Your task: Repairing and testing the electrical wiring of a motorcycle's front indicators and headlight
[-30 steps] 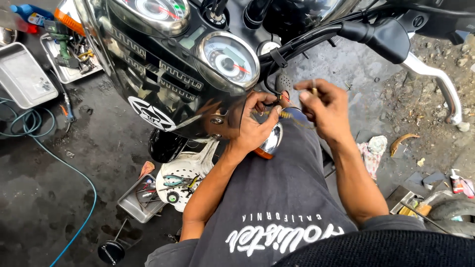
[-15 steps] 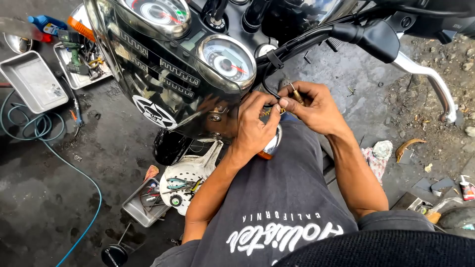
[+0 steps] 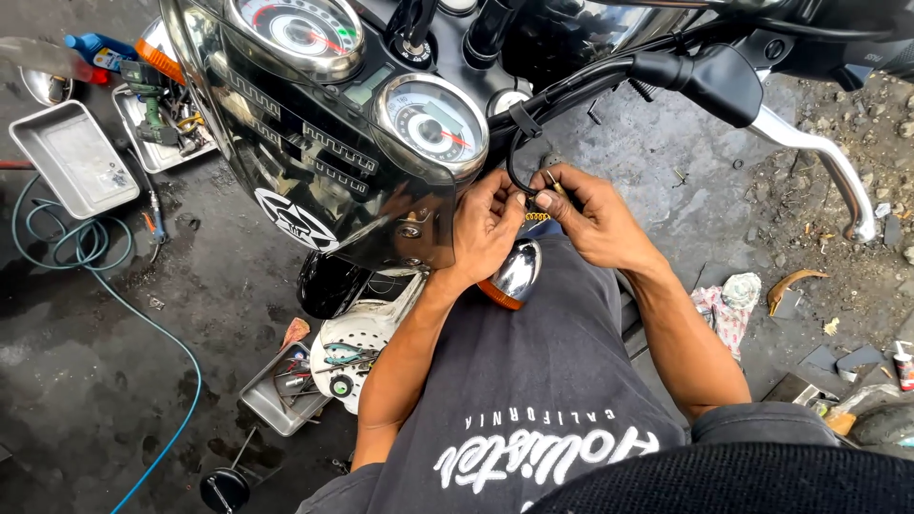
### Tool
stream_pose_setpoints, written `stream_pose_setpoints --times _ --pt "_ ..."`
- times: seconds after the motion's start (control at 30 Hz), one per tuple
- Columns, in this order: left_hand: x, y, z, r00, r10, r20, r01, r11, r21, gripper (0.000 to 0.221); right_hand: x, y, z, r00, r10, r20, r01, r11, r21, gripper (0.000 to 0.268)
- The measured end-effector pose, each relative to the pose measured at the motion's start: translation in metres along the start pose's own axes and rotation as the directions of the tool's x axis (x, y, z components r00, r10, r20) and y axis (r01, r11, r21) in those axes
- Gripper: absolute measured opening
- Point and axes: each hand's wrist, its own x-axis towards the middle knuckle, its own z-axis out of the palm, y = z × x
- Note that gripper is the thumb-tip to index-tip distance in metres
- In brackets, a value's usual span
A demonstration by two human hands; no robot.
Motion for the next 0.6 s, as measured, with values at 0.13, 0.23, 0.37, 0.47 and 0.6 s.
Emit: stream_pose_setpoints --times 0.13,0.23,0.37,0.47,0.6 --pt "0.0 0.0 -0.002 1.0 -0.003 0.021 0.003 1.0 0.028 0.014 0.002 0.0 -0.004 0.996 -0.075 0.042 0.079 0.993 -0.09 0.012" --pt "-0.001 -0.001 -0.002 0.999 -0.006 0.035 0.006 1.0 0.006 0.015 0.005 0.004 -0.007 0.987 -0.142 0.079 0.151 0.981 -0.12 0.012" --pt "0.0 -0.006 -0.003 0.998 0.029 0.049 -0.03 0.999 0.016 0.016 0.006 0.014 -0.008 0.986 -0.097 0.135 0.09 0.994 0.058 0.014" --pt "0.001 -0.004 -0.006 0.997 0.051 0.058 -0.055 0.995 0.085 0.014 0.003 0.024 -0.006 0.987 -0.079 0.139 0.063 0.991 0.117 0.015" --pt "-0.002 -0.02 0.0 0.999 0.041 -0.021 -0.04 0.998 0.039 0.013 0.003 0.026 -0.007 0.991 -0.072 0.114 0.053 0.985 0.162 0.014"
